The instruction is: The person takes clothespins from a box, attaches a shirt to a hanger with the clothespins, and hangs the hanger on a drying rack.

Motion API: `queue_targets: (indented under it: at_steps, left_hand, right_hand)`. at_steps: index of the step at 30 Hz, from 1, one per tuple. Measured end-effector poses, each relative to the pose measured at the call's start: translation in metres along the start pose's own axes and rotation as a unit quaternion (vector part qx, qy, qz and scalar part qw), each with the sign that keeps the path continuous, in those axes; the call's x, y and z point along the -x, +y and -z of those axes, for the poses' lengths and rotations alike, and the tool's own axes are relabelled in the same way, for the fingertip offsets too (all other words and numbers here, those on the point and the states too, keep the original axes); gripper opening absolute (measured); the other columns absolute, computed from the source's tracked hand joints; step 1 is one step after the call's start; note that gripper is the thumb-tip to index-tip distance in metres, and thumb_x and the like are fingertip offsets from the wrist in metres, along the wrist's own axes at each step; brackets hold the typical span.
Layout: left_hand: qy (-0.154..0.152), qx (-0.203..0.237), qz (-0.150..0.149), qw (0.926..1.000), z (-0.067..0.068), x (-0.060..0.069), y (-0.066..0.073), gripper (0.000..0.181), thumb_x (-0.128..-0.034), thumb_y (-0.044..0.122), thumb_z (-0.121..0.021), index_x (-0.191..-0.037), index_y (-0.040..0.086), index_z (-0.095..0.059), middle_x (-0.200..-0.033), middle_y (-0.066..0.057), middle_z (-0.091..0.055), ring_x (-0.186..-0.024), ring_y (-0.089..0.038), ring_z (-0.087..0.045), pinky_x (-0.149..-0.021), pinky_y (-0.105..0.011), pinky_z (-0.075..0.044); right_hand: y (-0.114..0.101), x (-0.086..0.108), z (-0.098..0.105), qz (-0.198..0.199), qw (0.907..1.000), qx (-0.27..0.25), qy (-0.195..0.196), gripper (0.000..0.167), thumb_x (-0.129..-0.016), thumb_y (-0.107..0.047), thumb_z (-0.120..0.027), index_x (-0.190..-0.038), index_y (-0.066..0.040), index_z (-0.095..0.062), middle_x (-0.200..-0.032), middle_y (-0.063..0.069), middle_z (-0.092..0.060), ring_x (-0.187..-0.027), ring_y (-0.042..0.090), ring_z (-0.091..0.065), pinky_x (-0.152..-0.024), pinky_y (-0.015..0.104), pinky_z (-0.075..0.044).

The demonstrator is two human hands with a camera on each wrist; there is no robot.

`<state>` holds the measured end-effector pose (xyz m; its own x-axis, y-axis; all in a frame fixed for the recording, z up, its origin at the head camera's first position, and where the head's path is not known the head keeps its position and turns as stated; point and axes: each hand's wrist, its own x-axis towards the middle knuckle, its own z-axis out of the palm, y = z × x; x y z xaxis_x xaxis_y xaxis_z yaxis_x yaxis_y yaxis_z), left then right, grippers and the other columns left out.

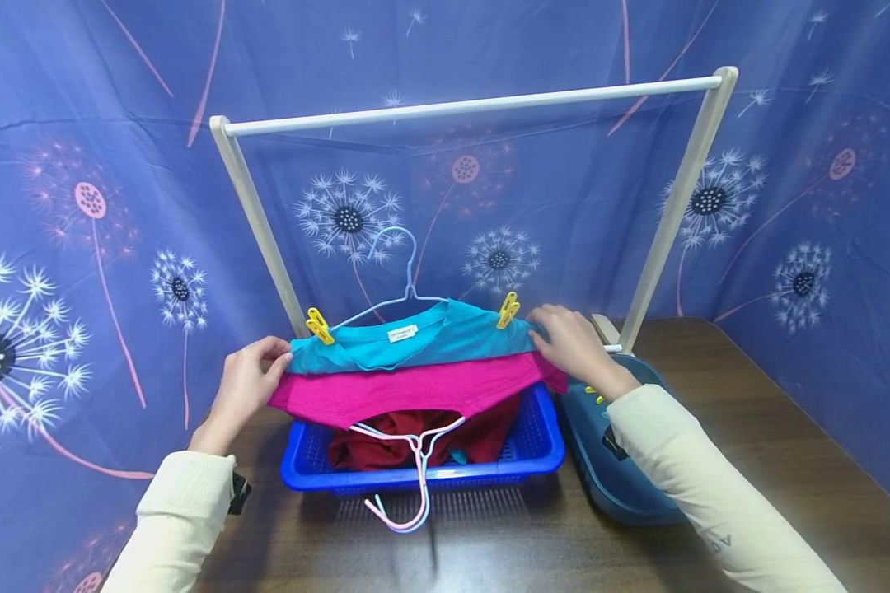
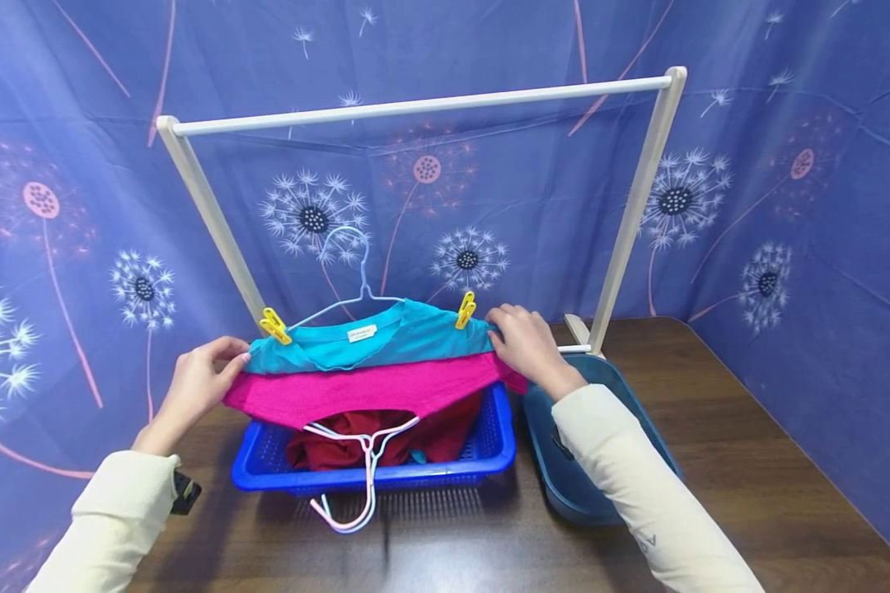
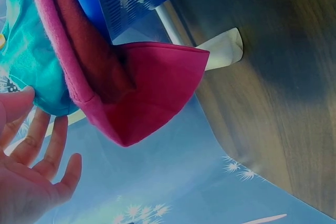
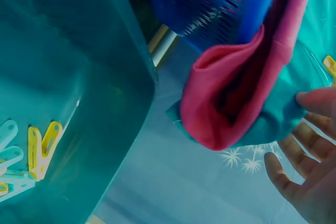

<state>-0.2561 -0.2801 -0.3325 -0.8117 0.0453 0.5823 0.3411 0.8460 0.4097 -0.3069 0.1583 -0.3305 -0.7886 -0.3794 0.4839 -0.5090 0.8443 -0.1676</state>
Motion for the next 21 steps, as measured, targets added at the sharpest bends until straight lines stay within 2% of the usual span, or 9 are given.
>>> queue_targets:
  at_steps: [4, 9, 15, 21]
  left_hand:
    - [0.009, -0.001, -0.007, 0.9999, -0.001, -0.001, -0.001, 0.007, -0.0845, 0.005, -0.061, -0.090, 0.001, -0.064, -0.083, -0.017, -0.068, -0.080, -0.034, -0.065, -0.076, -0.047, -0.046]
    - [0.019, -0.001, -0.015, 0.9997, 0.000, -0.005, 0.000, 0.005, -0.0841, 0.005, -0.062, -0.088, 0.002, -0.064, -0.082, -0.017, -0.068, -0.081, -0.034, -0.065, -0.076, -0.048, -0.044]
    - [0.022, -0.002, -0.018, 0.9996, 0.004, -0.012, 0.007, 0.004, -0.0849, 0.006, -0.061, -0.087, 0.004, -0.064, -0.080, -0.016, -0.068, -0.078, -0.032, -0.065, -0.074, -0.046, -0.043]
    - [0.020, 0.004, -0.027, 0.9994, 0.010, -0.024, 0.017, 0.005, -0.0856, 0.006, -0.060, -0.088, 0.003, -0.063, -0.081, -0.017, -0.068, -0.084, -0.034, -0.064, -0.075, -0.048, -0.045]
  right_hand:
    - [0.001, 0.000, -0.002, 0.007, 0.9996, 0.015, 0.022, 0.016, -0.084, -0.012, -0.061, -0.097, -0.004, -0.066, -0.092, 0.011, -0.066, -0.084, 0.028, -0.062, -0.068, 0.042, -0.049]
    - [0.003, -0.001, 0.000, 0.005, 0.9983, 0.017, 0.056, 0.014, -0.084, -0.012, -0.062, -0.095, -0.005, -0.067, -0.090, 0.010, -0.066, -0.082, 0.028, -0.062, -0.067, 0.042, -0.048]
    - [0.005, -0.002, 0.009, 0.002, 0.9955, 0.003, 0.095, 0.013, -0.085, -0.011, -0.061, -0.094, -0.005, -0.066, -0.089, 0.011, -0.065, -0.081, 0.029, -0.061, -0.069, 0.043, -0.048]
    - [0.007, -0.006, 0.023, -0.016, 0.9932, -0.008, 0.115, 0.012, -0.085, -0.012, -0.060, -0.093, -0.006, -0.066, -0.087, 0.010, -0.065, -0.077, 0.027, -0.060, -0.064, 0.044, -0.047]
